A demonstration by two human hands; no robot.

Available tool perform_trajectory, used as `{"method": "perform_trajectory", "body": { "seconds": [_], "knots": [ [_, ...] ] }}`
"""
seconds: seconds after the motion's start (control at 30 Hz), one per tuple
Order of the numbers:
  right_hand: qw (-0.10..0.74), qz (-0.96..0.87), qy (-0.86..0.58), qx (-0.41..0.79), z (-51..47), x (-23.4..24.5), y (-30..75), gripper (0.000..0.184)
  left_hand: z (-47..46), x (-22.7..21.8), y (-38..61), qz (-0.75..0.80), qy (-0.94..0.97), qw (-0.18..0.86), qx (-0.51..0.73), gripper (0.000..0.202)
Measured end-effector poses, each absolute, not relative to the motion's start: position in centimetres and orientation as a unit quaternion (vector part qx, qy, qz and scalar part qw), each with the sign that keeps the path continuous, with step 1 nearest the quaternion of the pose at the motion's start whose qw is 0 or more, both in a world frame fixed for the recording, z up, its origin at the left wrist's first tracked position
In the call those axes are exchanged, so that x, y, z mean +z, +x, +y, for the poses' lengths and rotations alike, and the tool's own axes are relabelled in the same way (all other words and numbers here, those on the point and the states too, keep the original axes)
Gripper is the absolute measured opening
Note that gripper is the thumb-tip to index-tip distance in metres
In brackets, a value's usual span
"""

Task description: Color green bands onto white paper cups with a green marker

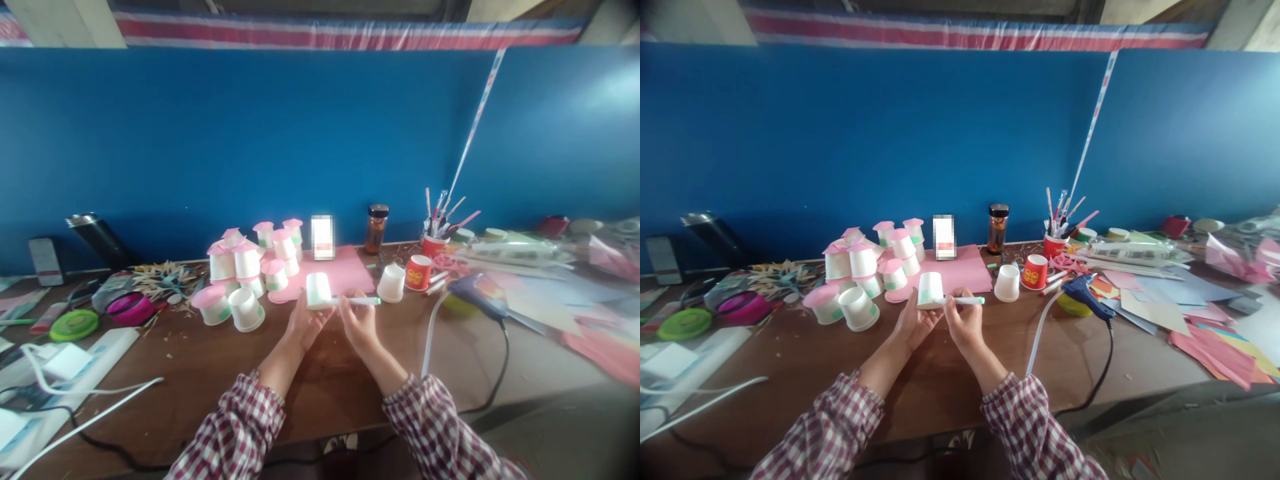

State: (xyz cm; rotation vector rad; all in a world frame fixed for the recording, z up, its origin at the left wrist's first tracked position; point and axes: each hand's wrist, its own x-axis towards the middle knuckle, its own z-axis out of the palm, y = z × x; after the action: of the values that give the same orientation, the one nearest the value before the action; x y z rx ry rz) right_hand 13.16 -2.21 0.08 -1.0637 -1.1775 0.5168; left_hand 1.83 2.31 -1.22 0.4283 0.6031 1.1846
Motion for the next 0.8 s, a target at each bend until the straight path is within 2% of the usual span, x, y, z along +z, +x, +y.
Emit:
{"method": "perform_trajectory", "body": {
  "seconds": [0.1,0.27,0.8],
  "knots": [
    [0.668,-0.52,-0.479,0.231,-2.25,0.18,13.15,0.018,2.35,-1.19,1.77,0.284,0.186,0.763,0.55,0.036],
    [0.676,-0.504,-0.478,0.245,-2.22,0.14,13.13,0.017,2.3,-1.3,1.64,0.276,0.219,0.785,0.509,0.038],
    [0.652,-0.527,-0.49,0.238,-2.21,0.13,13.15,0.017,2.37,-1.58,1.7,0.299,0.214,0.769,0.523,0.035]
  ]
}}
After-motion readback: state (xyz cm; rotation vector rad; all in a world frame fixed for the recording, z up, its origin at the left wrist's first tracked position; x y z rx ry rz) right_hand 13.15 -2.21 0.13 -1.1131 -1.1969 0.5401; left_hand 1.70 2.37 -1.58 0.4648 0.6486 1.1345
